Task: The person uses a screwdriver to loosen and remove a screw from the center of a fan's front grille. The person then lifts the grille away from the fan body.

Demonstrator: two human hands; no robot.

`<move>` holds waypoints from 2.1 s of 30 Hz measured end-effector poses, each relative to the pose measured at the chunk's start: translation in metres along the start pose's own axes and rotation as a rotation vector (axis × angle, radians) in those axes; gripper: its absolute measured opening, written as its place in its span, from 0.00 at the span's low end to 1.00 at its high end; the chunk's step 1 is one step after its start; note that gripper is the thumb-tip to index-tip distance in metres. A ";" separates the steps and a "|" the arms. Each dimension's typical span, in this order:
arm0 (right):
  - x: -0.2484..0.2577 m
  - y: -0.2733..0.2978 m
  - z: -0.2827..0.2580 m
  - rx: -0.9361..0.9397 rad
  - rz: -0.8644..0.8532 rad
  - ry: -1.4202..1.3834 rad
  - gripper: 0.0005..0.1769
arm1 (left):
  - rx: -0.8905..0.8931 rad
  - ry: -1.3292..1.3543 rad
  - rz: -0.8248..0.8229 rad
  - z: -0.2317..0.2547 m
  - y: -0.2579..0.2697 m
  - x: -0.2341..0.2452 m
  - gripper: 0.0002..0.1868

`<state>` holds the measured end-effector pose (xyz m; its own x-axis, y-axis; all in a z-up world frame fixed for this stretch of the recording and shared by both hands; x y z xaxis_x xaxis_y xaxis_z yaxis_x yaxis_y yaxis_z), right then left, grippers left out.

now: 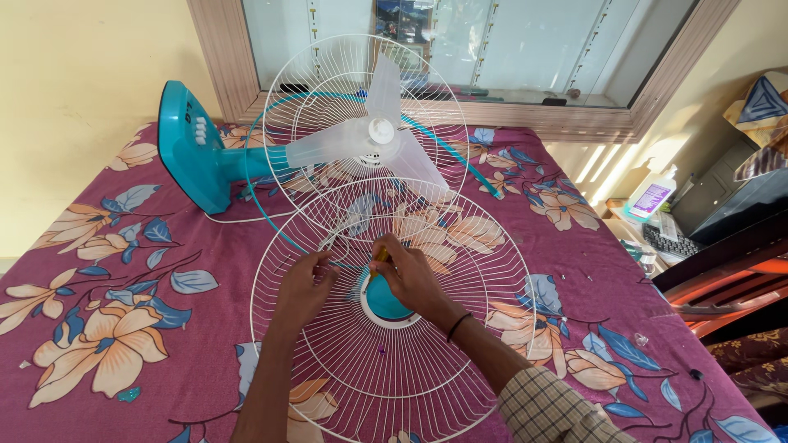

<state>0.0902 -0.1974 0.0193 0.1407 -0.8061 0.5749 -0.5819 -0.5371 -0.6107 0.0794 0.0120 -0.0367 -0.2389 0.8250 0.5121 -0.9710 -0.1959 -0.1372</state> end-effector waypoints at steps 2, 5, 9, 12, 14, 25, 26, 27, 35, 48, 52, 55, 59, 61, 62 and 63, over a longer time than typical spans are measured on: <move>0.004 -0.004 0.000 -0.003 -0.052 -0.004 0.07 | -0.001 -0.012 0.000 0.000 -0.001 0.000 0.25; 0.006 -0.010 -0.004 0.032 -0.130 -0.053 0.05 | -0.006 -0.024 -0.008 -0.002 -0.002 -0.001 0.25; 0.005 -0.011 -0.010 0.058 -0.194 -0.133 0.03 | -0.046 -0.007 -0.015 -0.003 0.000 -0.001 0.25; 0.000 -0.013 -0.011 0.059 -0.214 -0.220 0.04 | -0.086 -0.035 0.004 0.000 0.002 -0.001 0.25; 0.002 -0.012 -0.011 0.065 -0.205 -0.244 0.04 | -0.142 -0.029 0.017 0.006 0.003 0.001 0.26; 0.005 0.002 -0.019 0.013 -0.054 -0.159 0.12 | -0.018 -0.066 -0.046 0.017 0.012 0.005 0.27; 0.004 0.003 -0.020 -0.038 -0.028 -0.147 0.14 | -0.035 -0.085 -0.034 0.018 0.014 0.006 0.27; 0.003 0.003 -0.019 -0.086 -0.003 -0.133 0.16 | -0.055 -0.104 -0.020 0.020 0.014 0.006 0.27; 0.003 -0.001 -0.019 -0.114 0.084 0.026 0.25 | -0.024 -0.117 -0.026 0.018 0.013 0.006 0.27; -0.003 0.000 -0.004 -0.135 -0.044 -0.023 0.08 | 0.020 -0.169 -0.070 0.018 0.018 0.003 0.27; -0.001 -0.001 -0.008 -0.058 -0.067 -0.053 0.07 | -0.004 -0.189 -0.065 0.018 0.019 0.003 0.27; 0.005 -0.003 -0.013 -0.009 -0.097 -0.101 0.05 | -0.015 -0.215 -0.060 0.018 0.018 0.001 0.27; 0.009 -0.008 -0.017 -0.026 -0.175 -0.155 0.04 | -0.012 -0.214 -0.056 0.016 0.018 0.001 0.27; 0.011 -0.010 -0.016 -0.035 -0.235 -0.179 0.03 | -0.002 -0.204 -0.062 0.015 0.017 0.000 0.27; 0.012 -0.011 -0.015 -0.037 -0.274 -0.176 0.03 | 0.007 -0.195 -0.072 0.014 0.017 -0.001 0.27; 0.012 -0.013 -0.015 -0.036 -0.314 -0.176 0.03 | 0.017 -0.187 -0.079 0.013 0.017 0.000 0.27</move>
<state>0.0875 -0.1965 0.0421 0.4507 -0.6356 0.6267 -0.5163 -0.7584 -0.3979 0.0624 0.0017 -0.0281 -0.1588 0.7254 0.6698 -0.9864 -0.1449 -0.0769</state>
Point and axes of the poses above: each hand's wrist, its own y-axis away from the middle knuckle, its own x-axis out of the back of the hand, z = x × y, the point moved 4 cm from there along -y, towards the middle knuckle, and after that the axes turned 7 degrees about x, right-handed, at the moved point
